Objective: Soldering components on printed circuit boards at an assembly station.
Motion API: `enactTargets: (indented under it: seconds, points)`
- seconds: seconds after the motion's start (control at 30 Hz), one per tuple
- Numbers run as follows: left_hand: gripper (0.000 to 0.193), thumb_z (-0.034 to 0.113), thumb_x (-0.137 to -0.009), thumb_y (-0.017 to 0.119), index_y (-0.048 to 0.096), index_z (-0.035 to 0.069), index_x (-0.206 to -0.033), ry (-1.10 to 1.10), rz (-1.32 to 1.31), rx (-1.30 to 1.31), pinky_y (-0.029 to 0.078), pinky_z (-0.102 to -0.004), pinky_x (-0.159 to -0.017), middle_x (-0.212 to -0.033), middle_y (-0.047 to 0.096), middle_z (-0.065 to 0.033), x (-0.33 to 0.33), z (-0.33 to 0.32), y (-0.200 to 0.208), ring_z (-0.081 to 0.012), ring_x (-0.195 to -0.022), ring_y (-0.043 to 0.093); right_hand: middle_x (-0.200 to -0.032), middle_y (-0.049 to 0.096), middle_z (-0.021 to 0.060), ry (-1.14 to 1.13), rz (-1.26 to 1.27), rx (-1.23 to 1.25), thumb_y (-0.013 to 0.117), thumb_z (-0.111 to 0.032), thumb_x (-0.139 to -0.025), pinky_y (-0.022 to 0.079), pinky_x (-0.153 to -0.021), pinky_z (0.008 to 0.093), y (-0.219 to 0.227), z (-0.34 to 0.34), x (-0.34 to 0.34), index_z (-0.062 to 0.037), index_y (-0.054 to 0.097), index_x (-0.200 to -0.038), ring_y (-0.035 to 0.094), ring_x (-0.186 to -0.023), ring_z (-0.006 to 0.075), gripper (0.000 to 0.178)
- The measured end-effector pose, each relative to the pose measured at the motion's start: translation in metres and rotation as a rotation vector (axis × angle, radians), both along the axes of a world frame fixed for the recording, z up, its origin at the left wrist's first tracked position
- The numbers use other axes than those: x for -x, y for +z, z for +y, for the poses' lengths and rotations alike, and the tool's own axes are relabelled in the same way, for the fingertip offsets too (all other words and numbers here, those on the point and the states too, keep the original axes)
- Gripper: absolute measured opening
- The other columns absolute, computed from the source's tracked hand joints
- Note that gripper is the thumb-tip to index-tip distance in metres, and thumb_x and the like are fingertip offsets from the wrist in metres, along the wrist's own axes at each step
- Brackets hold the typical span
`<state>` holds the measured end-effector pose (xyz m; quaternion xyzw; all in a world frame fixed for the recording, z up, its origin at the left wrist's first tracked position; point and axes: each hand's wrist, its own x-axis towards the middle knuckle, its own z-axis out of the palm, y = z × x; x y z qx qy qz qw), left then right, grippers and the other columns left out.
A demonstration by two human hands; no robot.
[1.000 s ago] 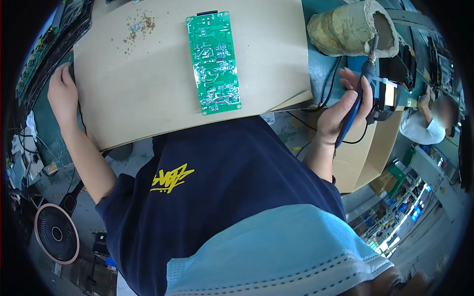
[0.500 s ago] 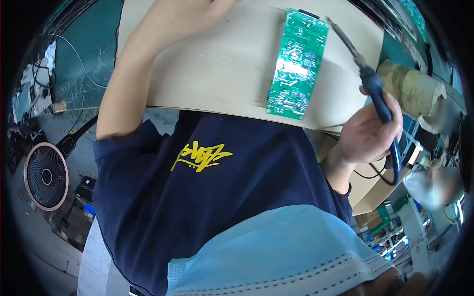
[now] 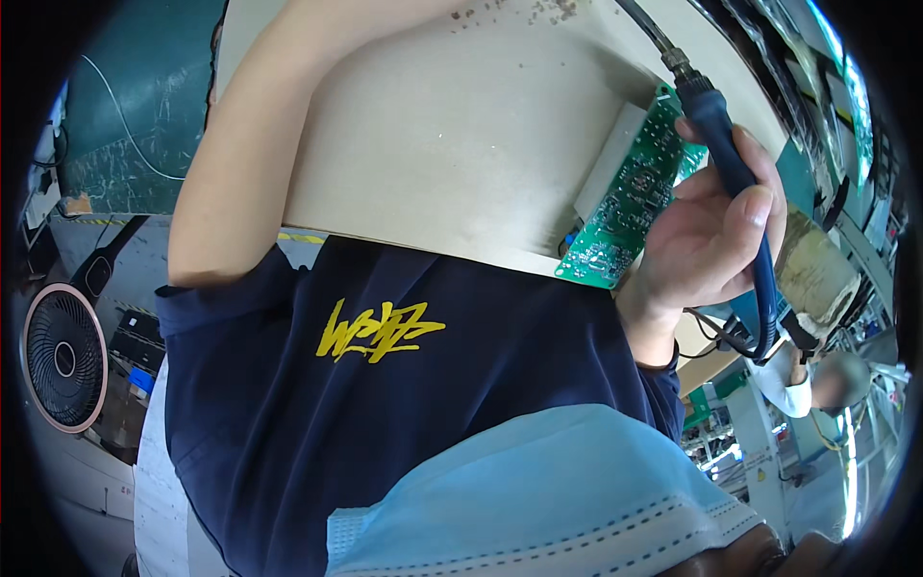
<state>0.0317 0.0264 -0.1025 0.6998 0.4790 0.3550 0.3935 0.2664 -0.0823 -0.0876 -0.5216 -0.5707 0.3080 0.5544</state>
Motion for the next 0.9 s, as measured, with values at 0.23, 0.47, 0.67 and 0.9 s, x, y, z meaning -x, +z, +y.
enactTargets:
  seconds: [0.23,0.47,0.67,0.9]
  points:
    - [0.008,0.001,-0.084,0.064,0.057,0.001,-0.079,-0.065,-0.145,0.034,0.03,-0.0239,-0.052,-0.06,0.042,0.0034,-0.007,-0.001,-0.01,-0.0033,-0.057,0.037,-0.097,0.067,0.0237,0.08,-0.135,-0.012,0.048,-0.034,-0.103,0.048,-0.059,0.0269,-0.008,0.001,0.002,0.0062,0.062,-0.111,0.066,-0.07,0.0242,0.043]
    - [0.011,-0.003,-0.08,0.061,0.053,-0.001,-0.074,-0.166,-0.217,-0.039,0.043,-0.0213,-0.058,-0.067,0.052,-0.0033,-0.005,0.003,-0.023,-0.0063,-0.063,0.05,-0.089,0.068,0.0204,0.15,-0.282,0.036,0.046,-0.04,-0.105,0.047,-0.063,0.0267,-0.005,0.003,0.002,0.001,0.063,-0.109,0.062,-0.07,0.0202,0.044]
    - [0.013,-0.001,-0.08,0.062,0.053,0.0,-0.072,-0.188,-0.044,0.092,0.042,-0.022,-0.055,-0.065,0.052,-0.0038,0.003,-0.003,-0.003,-0.0067,-0.061,0.05,-0.085,0.069,0.0185,0.153,-0.291,0.011,0.047,-0.04,-0.104,0.045,-0.058,0.0259,-0.006,0.003,0.003,0.0002,0.066,-0.107,0.058,-0.065,0.0165,0.044]
    - [0.01,-0.001,-0.08,0.063,0.055,-0.001,-0.074,-0.093,0.044,-0.121,0.041,-0.022,-0.054,-0.065,0.053,-0.0035,-0.01,-0.008,-0.012,-0.0059,-0.059,0.05,-0.079,0.067,0.0155,0.162,-0.302,-0.011,0.051,-0.038,-0.102,0.046,-0.059,0.0299,-0.008,0.005,0.002,0.0007,0.069,-0.104,0.058,-0.065,0.0189,0.043]
